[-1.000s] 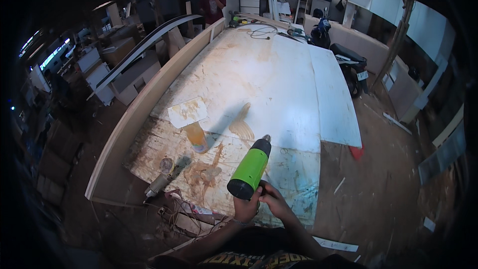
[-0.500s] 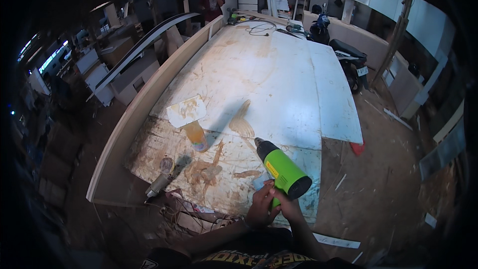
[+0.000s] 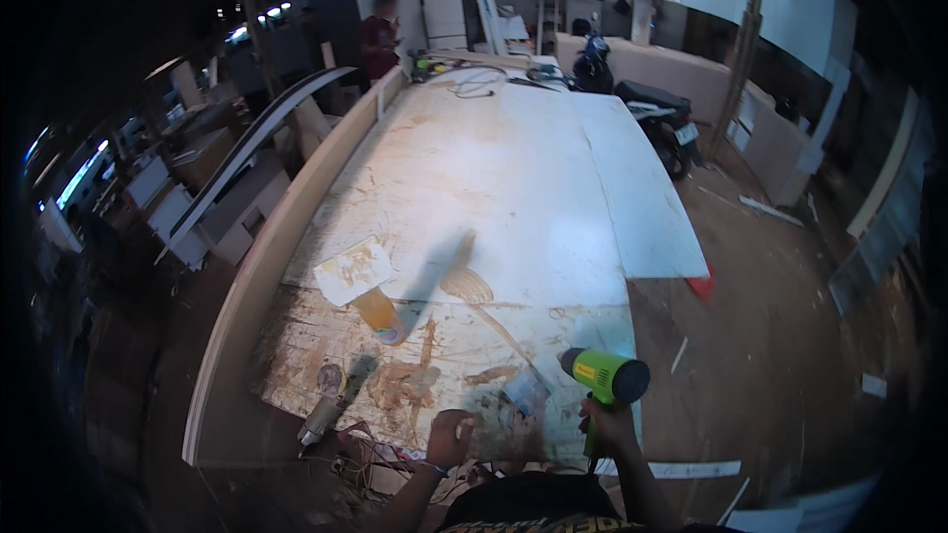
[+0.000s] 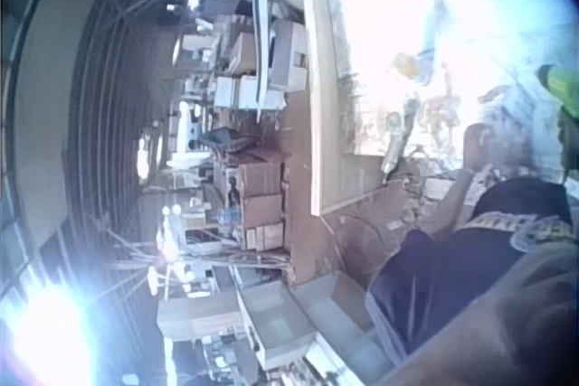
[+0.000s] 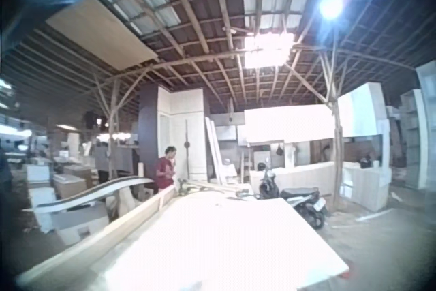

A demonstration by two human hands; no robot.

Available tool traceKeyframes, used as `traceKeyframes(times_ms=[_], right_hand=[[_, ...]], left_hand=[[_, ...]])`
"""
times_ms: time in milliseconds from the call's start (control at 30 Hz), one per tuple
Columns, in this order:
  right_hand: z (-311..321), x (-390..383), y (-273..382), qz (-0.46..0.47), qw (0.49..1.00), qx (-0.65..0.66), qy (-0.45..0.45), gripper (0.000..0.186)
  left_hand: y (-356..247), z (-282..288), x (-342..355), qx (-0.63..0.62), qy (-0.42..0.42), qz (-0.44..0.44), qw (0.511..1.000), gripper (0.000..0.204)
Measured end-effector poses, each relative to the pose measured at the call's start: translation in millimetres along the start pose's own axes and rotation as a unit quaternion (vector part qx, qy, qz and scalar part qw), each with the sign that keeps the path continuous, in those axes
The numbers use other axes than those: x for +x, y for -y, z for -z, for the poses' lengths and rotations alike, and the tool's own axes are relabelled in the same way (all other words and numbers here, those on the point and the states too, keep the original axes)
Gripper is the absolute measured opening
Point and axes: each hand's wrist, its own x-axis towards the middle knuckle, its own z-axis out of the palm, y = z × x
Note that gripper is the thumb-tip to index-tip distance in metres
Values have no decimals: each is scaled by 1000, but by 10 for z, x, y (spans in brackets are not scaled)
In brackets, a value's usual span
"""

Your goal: The person applies a liquid substance from a bottle onto a white plastic applicator and rubs it onto a wooden surface, then uses a heat gun to dry the area before sanding a small piece of wood with sandpaper.

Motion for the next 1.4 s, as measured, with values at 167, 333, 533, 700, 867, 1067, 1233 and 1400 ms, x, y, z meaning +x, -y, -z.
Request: traceKeyframes(times_ms=[167,333,533,700,867,1067,1233,1400], right_hand=[[-150,-179,148,3,995,-102,21,28],[-303,-421,340,62,967,-245,-2,28],[-321,-609,53,-16,977,-214,-1,26],[-421,-668,21,-71,971,-229,-15,23],[-440,-709,-6,-59,971,-230,-18,23],[-476,-688,-109,-73,973,-217,-23,24],[-540,-701,-87,-60,972,-226,-22,27],[-571,-693,-178,-40,974,-224,-23,27]], left_hand=[[650,-151,-161,-15,34,197,980,48],[937,-585,29,35,-77,164,983,31],[803,-608,29,27,-96,187,977,17],[800,-515,13,53,-104,135,984,12],[826,-509,39,72,-124,111,983,9],[824,-455,20,55,-95,135,985,14],[791,-433,26,35,-88,156,983,15],[906,-350,16,26,-53,165,984,18]])
